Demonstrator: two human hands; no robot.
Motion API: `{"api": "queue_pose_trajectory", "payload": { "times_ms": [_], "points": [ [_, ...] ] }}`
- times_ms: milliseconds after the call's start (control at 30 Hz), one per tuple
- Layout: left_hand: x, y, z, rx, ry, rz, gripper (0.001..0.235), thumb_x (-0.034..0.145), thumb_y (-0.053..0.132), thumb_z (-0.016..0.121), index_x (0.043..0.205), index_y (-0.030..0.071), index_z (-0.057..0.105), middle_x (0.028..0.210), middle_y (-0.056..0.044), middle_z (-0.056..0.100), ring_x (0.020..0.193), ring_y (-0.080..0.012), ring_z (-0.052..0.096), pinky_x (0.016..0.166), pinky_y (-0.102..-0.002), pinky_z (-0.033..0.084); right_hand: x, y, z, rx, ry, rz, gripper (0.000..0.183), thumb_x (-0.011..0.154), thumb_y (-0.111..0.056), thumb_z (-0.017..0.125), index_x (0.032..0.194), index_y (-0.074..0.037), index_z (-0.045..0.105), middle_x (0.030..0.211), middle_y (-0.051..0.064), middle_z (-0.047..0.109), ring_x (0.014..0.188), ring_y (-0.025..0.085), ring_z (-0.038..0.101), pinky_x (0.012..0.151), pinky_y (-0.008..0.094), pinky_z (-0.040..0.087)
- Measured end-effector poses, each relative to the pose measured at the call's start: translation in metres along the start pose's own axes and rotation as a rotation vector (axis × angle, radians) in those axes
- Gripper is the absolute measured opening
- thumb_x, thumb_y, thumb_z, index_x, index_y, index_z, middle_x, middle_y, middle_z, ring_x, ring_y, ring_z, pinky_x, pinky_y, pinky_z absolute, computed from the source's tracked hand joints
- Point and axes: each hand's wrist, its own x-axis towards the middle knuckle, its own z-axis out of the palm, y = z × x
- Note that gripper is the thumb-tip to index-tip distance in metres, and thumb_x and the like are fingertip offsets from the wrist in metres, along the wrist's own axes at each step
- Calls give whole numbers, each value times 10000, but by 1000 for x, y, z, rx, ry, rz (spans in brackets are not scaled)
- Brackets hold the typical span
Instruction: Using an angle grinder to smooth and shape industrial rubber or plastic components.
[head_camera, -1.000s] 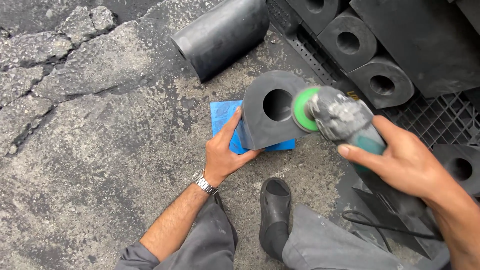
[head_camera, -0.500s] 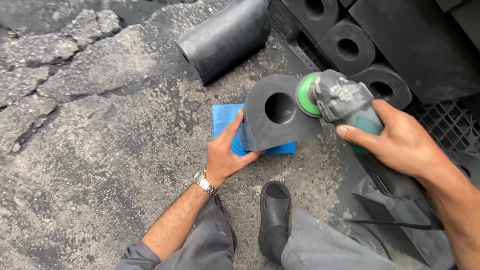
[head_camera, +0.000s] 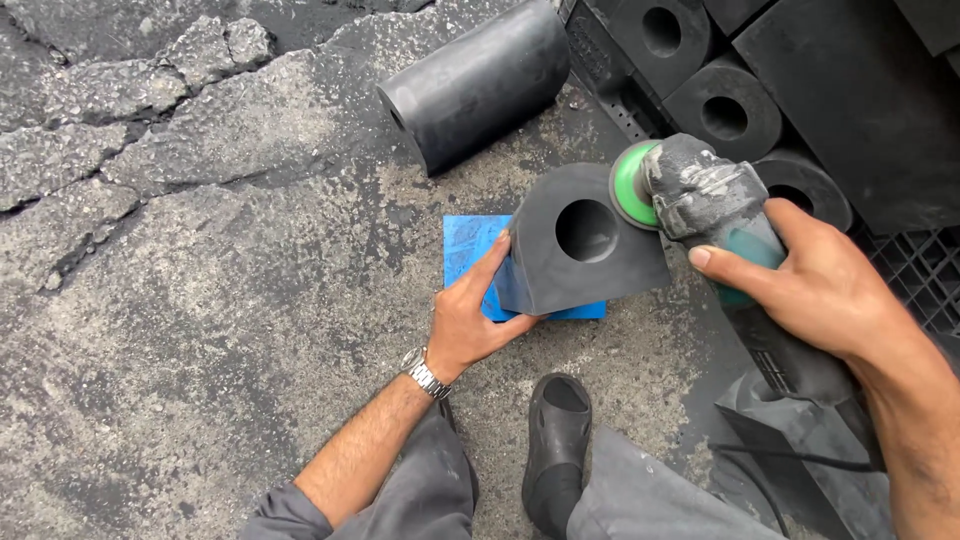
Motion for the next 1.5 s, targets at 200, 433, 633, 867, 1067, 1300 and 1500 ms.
{"api": "queue_pose_trajectory", "payload": {
  "times_ms": [200, 433, 633, 867, 1067, 1300, 1500],
  "points": [
    [-2, -4, 2, -4, -24, 6, 966, 724, 322, 941, 1520, 52, 464, 1503, -156, 579, 1311, -283, 648, 1069, -368, 559, 10, -30, 10, -36, -32, -61, 666, 786, -515, 797, 1186, -8, 636, 870, 165, 732, 770, 254, 714, 666, 402, 567],
    [-3, 3, -1, -22, -36, -34, 964, 752, 304, 925, 1543, 49, 437, 1526, -154, 560, 1328, -286, 635, 1084, -371, 551, 13, -25, 8, -28, -16, -92, 632, 795, -509, 787, 1137, 7, 658, 863, 163, 714, 767, 248, 686, 668, 405, 547],
    [-3, 0, 0, -11, -39, -20, 951, 760, 309, 915, 1542, 61, 435, 1530, -151, 552, 1340, -292, 627, 1087, -378, 549, 7, -48, 16, -39, -53, -175, 621, 785, -499, 807, 1121, -1, 652, 855, 141, 714, 764, 214, 688, 654, 389, 542],
    [-4, 3, -5, -8, -59, -35, 942, 766, 318, 914, 1541, 58, 446, 1536, -152, 554, 1331, -286, 635, 1082, -373, 553, 14, -3, -1, -72, -3, -81, 571, 836, -472, 800, 1134, -4, 665, 886, 163, 714, 766, 245, 674, 670, 397, 541],
    [17, 43, -21, 15, 1, 94, 833, 791, 315, 876, 1466, 26, 483, 1481, -182, 544, 1348, -335, 570, 1111, -438, 504, -25, 97, -5, 389, 264, -77, 424, 937, -268, 766, 1238, 8, 650, 1031, 113, 711, 859, 162, 661, 754, 303, 530],
    [56, 84, -1, 413, -217, 383, 734, 827, 324, 839, 1368, -42, 503, 1258, -188, 587, 1237, -357, 539, 1149, -485, 364, -56, 169, 34, 914, 347, -72, 372, 1002, -209, 708, 1285, 13, 613, 1073, 86, 696, 869, 152, 675, 787, 297, 556],
    [76, 76, 9, 469, -461, 420, 585, 785, 292, 811, 1192, -37, 548, 1030, -153, 583, 1045, -333, 573, 1061, -462, 382, -56, 184, 70, 1152, 221, 64, 338, 983, -240, 675, 1214, 1, 623, 941, 109, 690, 746, 184, 671, 674, 341, 565]
  ]
}}
